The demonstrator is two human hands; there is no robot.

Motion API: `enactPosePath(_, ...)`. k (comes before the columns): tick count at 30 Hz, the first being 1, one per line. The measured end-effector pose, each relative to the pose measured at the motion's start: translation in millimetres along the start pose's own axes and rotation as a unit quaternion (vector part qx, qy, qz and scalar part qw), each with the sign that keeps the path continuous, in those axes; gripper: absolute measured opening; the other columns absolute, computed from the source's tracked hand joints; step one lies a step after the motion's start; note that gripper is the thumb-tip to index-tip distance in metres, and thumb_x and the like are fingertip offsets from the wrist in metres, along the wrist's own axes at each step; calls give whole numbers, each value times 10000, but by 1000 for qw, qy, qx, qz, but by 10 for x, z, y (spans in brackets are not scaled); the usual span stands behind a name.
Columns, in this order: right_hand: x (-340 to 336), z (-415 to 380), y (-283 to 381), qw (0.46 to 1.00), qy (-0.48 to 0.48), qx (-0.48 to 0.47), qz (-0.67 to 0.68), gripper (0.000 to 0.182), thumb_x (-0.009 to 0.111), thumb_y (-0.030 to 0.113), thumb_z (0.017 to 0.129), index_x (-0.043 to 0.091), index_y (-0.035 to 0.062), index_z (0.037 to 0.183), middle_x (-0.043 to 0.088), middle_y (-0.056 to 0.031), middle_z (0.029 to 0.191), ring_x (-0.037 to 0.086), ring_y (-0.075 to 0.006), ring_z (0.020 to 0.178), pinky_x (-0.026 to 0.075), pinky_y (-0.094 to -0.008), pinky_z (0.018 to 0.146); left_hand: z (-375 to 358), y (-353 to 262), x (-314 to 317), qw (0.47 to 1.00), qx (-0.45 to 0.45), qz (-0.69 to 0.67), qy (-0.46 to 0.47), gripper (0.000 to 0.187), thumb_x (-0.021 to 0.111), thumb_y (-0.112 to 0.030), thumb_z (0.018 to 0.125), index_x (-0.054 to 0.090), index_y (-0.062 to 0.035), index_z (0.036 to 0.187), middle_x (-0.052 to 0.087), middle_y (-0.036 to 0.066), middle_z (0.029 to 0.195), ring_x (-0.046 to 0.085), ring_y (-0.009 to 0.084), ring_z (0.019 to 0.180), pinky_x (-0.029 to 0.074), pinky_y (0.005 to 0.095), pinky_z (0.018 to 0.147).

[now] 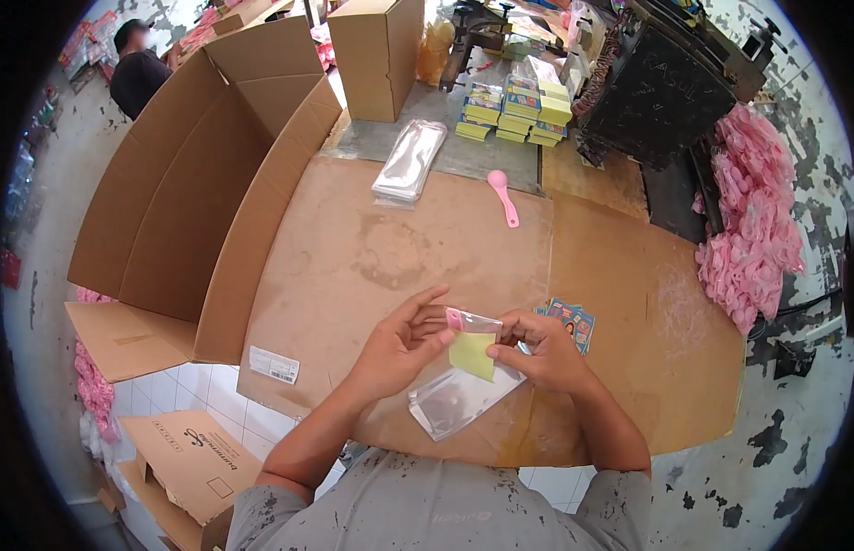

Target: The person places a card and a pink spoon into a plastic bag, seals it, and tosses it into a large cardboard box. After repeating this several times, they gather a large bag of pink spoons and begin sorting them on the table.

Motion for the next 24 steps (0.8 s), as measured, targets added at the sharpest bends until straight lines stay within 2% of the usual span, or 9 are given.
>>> enactPosePath(5, -92, -121, 301, 998, 5, -62, -10, 223, 772, 126, 980, 718, 12, 1164, 717, -43, 1007, 664, -118, 903, 540, -300, 807, -200, -18, -14, 992, -29, 25, 120, 422, 695, -36, 1022, 580, 9, 1425, 738, 102, 1206, 698, 172, 1135, 571, 334, 970)
enactPosePath(7, -324, -175, 448, 995, -22, -70, -70, 234, 768, 129, 973, 721, 12, 1171, 733, -73, 1024, 696, -167, 924, 550, -319, 821, -290, -108, -561, 996, 69, 63, -15, 386, 662, -87, 1047, 585, -32, 1421, 712, 104, 1270, 693, 165, 1138, 558, 345, 1006)
enactPosePath(9, -641, -308, 425, 966, -109, -67, -225, 269, 772, 135, 954, 722, 9, 1186, 731, -110, 1075, 704, -243, 987, 550, -351, 868, -367, -498, -1032, 928, 232, -235, -175, 309, 625, -128, 1064, 651, -26, 1355, 723, 104, 1232, 707, 167, 1083, 568, 321, 946)
enactPosePath(12, -968, -520, 341, 917, -182, -47, -352, 310, 786, 140, 916, 724, 3, 1187, 712, -143, 1128, 681, -325, 1067, 534, -393, 937, -423, -1027, -940, 860, 271, -300, -313, 274, 579, -136, 1074, 694, -11, 1289, 726, 113, 1160, 706, 168, 978, 565, 298, 869)
enactPosePath(14, -1070, -610, 238, 897, -190, -30, -399, 330, 797, 139, 893, 725, -1, 1182, 696, -151, 1140, 662, -345, 1098, 519, -408, 971, -258, -675, -867, 946, 206, -60, -243, 283, 629, -161, 1053, 695, -17, 1287, 719, 100, 1161, 697, 167, 954, 561, 297, 844)
enactPosePath(16, -1116, -659, 110, 879, -180, -8, -441, 346, 809, 136, 873, 725, -5, 1178, 681, -151, 1136, 649, -342, 1109, 504, -414, 992, -171, -428, -531, 968, 117, 183, -127, 335, 707, -198, 1004, 696, -25, 1291, 713, 91, 1147, 696, 174, 937, 556, 304, 827)
enactPosePath(19, -1156, -630, -11, 901, -182, 21, -394, 343, 823, 123, 848, 723, -6, 1149, 678, -145, 1097, 655, -335, 1073, 508, -423, 965, -110, -162, 232, 910, 50, 411, 0, 410, 837, -246, 888, 721, -48, 1228, 695, 86, 1056, 697, 202, 906, 549, 329, 806)
enactPosePath(22, -1200, -625, -67, 922, -188, -13, -339, 327, 832, 117, 840, 717, -7, 1119, 674, -140, 1067, 655, -330, 1032, 511, -425, 936, -80, 51, 533, 814, 214, 540, 11, 314, 839, -207, 879, 731, -45, 1125, 665, 110, 996, 681, 222, 865, 554, 355, 764)
enactPosePath(24, -1212, -643, -86, 927, -199, -7, -319, 310, 833, 110, 839, 715, -4, 1102, 675, -138, 1047, 657, -326, 1020, 511, -417, 919, -35, 139, 505, 838, 218, 500, 19, 273, 844, -180, 877, 725, -44, 1082, 662, 111, 967, 675, 229, 824, 556, 357, 724)
Point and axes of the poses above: each hand's wrist, its own z-axis towards the middle knuckle, its own x-axis out of the palm, y = z × x, the point moved 7 cm from there along z, towards the middle knuckle
